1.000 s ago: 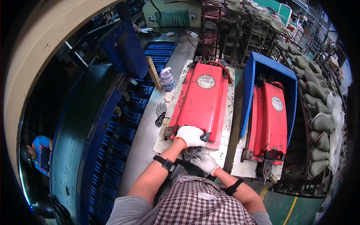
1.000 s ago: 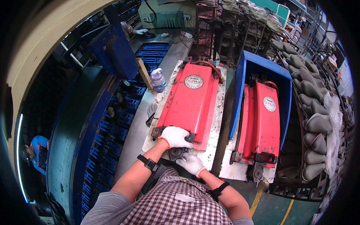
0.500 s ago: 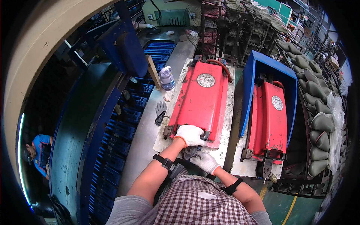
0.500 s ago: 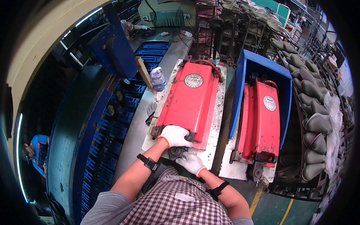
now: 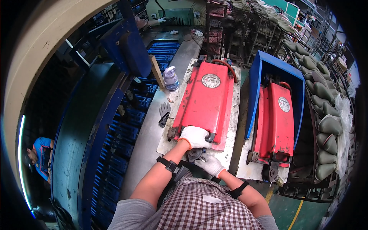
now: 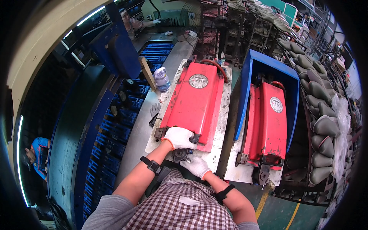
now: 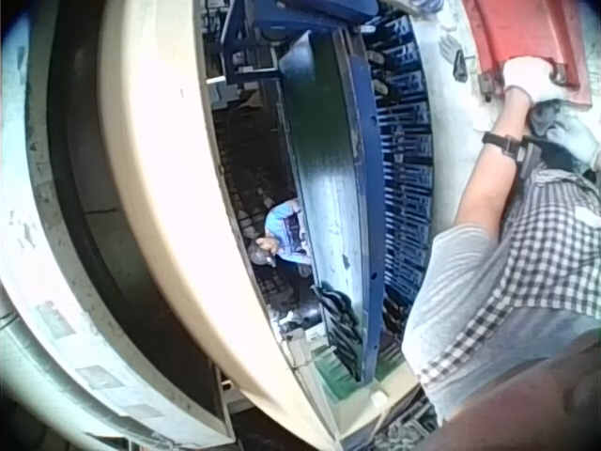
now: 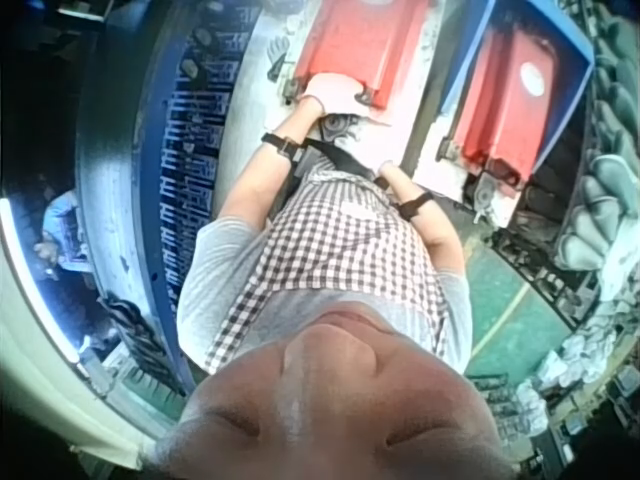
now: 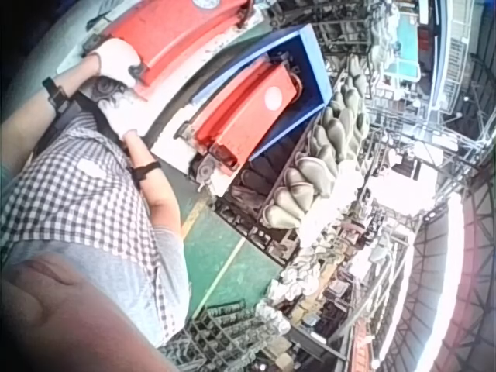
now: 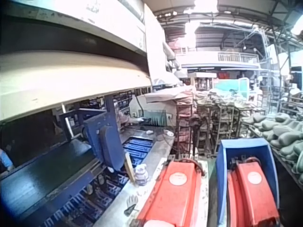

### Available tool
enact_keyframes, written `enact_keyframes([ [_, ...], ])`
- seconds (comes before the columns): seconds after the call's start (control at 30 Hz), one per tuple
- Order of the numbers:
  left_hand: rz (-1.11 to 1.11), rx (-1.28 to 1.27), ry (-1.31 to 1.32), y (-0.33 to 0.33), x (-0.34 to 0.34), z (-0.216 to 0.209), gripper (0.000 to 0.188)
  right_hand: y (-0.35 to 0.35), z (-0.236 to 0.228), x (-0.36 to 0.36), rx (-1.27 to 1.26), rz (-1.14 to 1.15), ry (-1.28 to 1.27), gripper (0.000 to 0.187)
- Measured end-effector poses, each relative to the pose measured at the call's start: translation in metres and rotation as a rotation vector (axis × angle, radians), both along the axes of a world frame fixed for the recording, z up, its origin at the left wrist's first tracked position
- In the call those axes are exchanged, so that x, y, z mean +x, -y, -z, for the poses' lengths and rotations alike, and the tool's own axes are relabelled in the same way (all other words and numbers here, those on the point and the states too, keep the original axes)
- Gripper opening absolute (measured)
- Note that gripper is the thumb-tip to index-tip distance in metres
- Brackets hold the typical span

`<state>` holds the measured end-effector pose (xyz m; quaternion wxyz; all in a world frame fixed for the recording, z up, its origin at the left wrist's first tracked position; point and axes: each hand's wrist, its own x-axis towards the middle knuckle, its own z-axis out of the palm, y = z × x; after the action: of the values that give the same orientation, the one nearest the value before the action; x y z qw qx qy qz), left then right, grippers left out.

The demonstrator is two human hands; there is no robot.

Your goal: Using a hydraulic press machine to attach soles to shoes in a factory setting.

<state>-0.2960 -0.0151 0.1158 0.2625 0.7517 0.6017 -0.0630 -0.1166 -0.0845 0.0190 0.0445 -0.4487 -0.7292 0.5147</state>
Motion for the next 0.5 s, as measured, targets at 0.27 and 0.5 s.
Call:
enact_keyframes([
  [0.27, 0.005, 0.000, 0.000, 0.000, 0.001, 0.000, 0.063, 0.001, 0.019, 0.002, 0.010, 0.011, -0.030, 0.049],
  [0.5, -0.003, -0.013, 0.002, 0.000, 0.000, -0.001, 0.064, 0.001, 0.013, 0.000, -0.004, 0.014, -0.018, 0.049],
])
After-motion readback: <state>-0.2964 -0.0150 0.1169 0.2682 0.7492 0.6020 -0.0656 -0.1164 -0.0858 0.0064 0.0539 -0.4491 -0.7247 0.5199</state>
